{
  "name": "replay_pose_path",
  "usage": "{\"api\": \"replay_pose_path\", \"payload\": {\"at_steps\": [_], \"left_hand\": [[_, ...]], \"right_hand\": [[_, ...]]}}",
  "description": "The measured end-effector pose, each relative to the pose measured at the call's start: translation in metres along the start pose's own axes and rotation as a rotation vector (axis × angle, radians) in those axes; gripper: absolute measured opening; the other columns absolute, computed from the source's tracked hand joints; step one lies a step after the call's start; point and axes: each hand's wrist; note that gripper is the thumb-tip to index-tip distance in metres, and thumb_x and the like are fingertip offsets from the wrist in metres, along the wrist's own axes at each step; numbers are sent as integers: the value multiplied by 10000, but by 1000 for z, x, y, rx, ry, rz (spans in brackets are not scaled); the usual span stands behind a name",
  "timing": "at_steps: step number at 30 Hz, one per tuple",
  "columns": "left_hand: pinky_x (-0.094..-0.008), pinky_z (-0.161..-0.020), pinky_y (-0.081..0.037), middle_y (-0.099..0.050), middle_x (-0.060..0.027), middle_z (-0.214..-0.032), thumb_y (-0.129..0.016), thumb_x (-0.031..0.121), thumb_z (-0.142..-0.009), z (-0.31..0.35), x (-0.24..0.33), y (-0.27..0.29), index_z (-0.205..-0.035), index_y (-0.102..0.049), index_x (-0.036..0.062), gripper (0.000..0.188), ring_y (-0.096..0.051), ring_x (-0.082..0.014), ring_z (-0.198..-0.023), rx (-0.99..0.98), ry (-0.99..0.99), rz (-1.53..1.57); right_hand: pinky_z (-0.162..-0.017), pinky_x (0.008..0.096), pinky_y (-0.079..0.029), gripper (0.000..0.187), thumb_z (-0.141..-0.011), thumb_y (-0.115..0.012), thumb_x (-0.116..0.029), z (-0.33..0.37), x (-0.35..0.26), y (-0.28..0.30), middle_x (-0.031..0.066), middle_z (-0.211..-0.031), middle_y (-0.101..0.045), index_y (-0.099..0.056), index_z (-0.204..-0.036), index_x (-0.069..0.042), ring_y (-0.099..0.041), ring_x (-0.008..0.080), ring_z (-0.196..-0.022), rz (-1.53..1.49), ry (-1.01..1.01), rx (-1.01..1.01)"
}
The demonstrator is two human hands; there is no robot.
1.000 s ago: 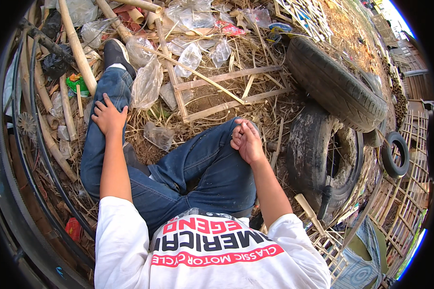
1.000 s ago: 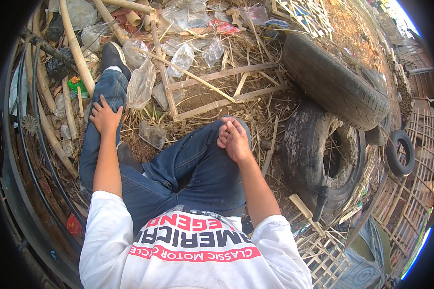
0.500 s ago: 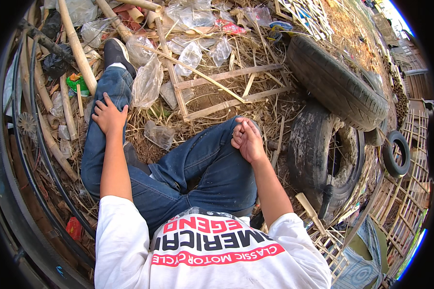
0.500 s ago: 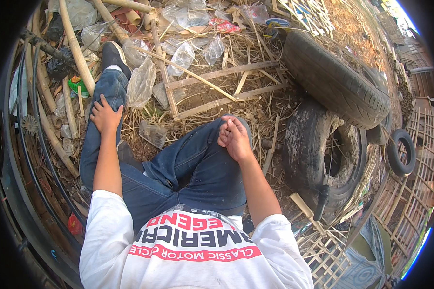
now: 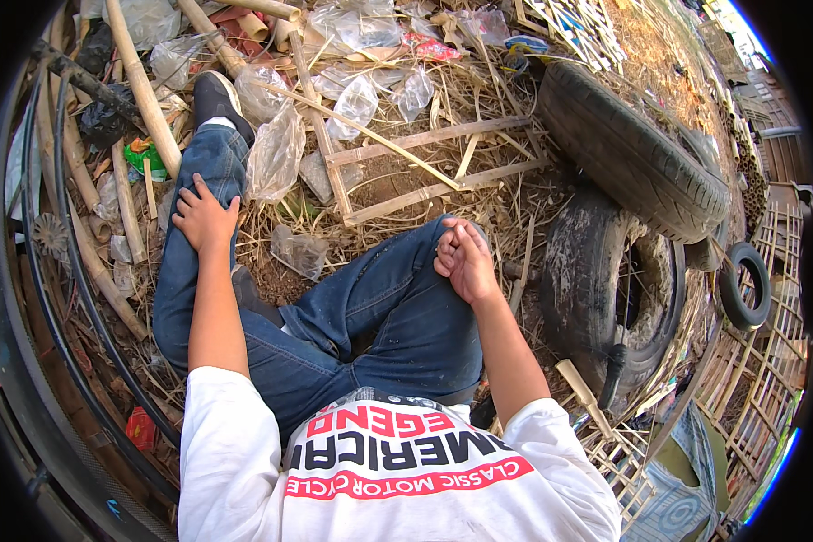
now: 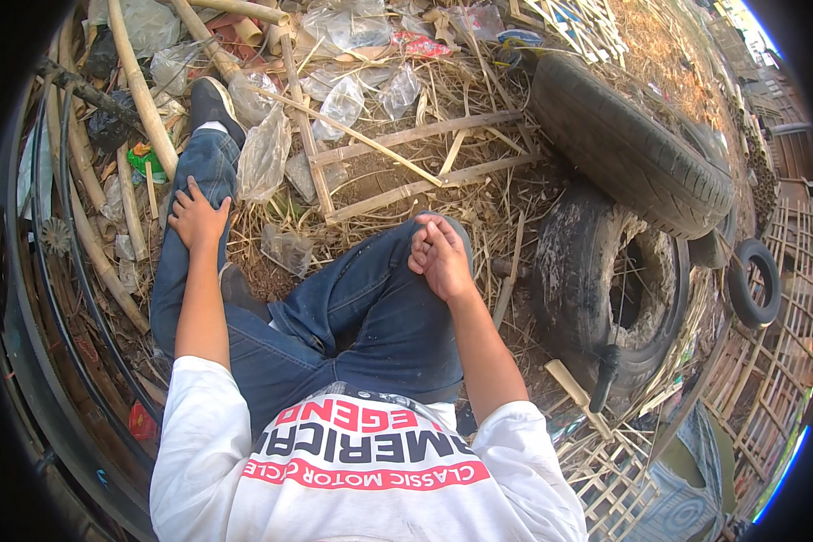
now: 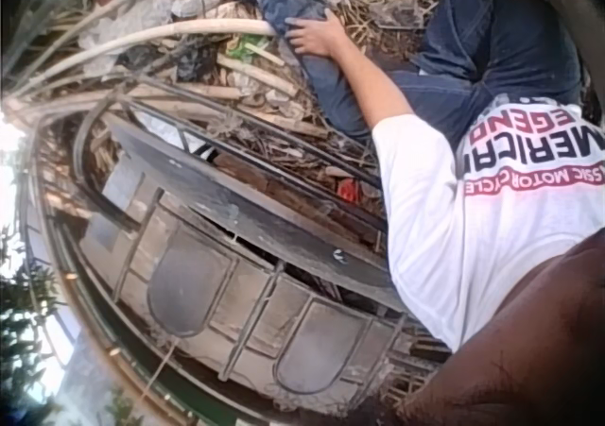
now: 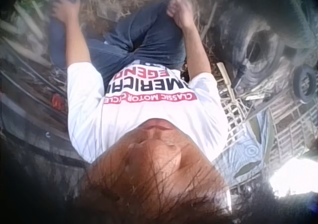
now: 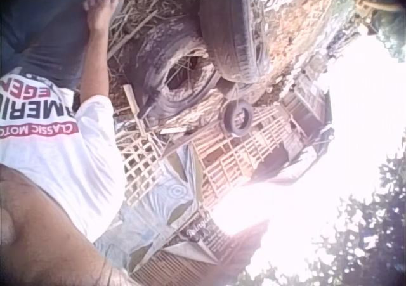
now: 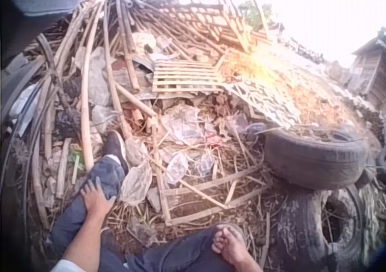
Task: The person sits on the ground and prepares a thin strip of bamboo by cutting it with a blade, hammering it against a stone, and attempting to fit it onto a bamboo frame.
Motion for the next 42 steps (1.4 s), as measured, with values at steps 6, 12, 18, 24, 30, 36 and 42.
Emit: {"api": "replay_pose_path", "payload": {"at_steps": [6, 12, 18, 24, 30, 36, 42], "left_hand": [[-507, -991, -382, -418, -195, -1420, -607, 637, -796, -1, 2, 4, -1473, -301, 131, 899, -464, -333, -1256, -15, 6, 4], [-491, -992, -371, -424, -189, -1420, -609, 637, -788, -2, 2, 0, -1475, -302, 145, 899, -456, -320, -1261, -11, 18, -3], [-494, -984, -373, -433, -185, -1411, -607, 639, -788, -1, 2, -2, -1470, -310, 143, 894, -464, -318, -1246, 8, 14, -14], [-492, -983, -374, -433, -188, -1413, -612, 634, -786, -1, 3, -2, -1471, -307, 139, 899, -459, -322, -1256, 15, 12, -9], [-490, -979, -378, -436, -194, -1409, -618, 626, -785, -1, 2, -2, -1467, -312, 130, 898, -465, -327, -1249, 26, 8, -4], [-493, -965, -392, -440, -197, -1402, -620, 627, -782, 0, 2, -1, -1458, -327, 127, 890, -474, -327, -1239, 32, 2, -7], [-493, -977, -386, -438, -194, -1404, -613, 630, -790, 0, 2, 0, -1465, -317, 128, 892, -469, -327, -1245, 21, 4, -12]], "right_hand": [[-503, 251, -351, 212, -1016, -450, -245, 1, -1, 2, 37, -751, -478, -505, -1130, -75, -394, 105, -554, -11, 8, -7], [-501, 255, -358, 214, -1017, -447, -242, 0, 0, 2, 41, -753, -483, -506, -1137, -74, -396, 107, -553, -35, 5, -14], [-502, 259, -363, 212, -1018, -446, -238, -1, 1, 5, 44, -758, -489, -508, -1137, -74, -398, 110, -554, -49, 2, -20], [-504, 262, -362, 214, -1014, -457, -246, 0, 0, 5, 44, -760, -492, -509, -1134, -76, -399, 110, -554, -46, 7, -19], [-506, 261, -362, 220, -1013, -462, -255, 0, -1, 4, 42, -764, -491, -509, -1132, -77, -399, 109, -557, -39, 7, -29], [-508, 259, -361, 217, -1015, -455, -249, 0, -1, 3, 40, -765, -485, -509, -1135, -75, -395, 107, -558, -37, 10, -31], [-505, 258, -361, 219, -1016, -451, -246, 0, 0, 4, 42, -761, -484, -508, -1135, -72, -393, 106, -552, -37, 13, -27]]}}
Point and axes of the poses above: each hand's wrist, its own z-axis away from the middle knuckle, its own y-axis out of the back of the hand, x = y × z
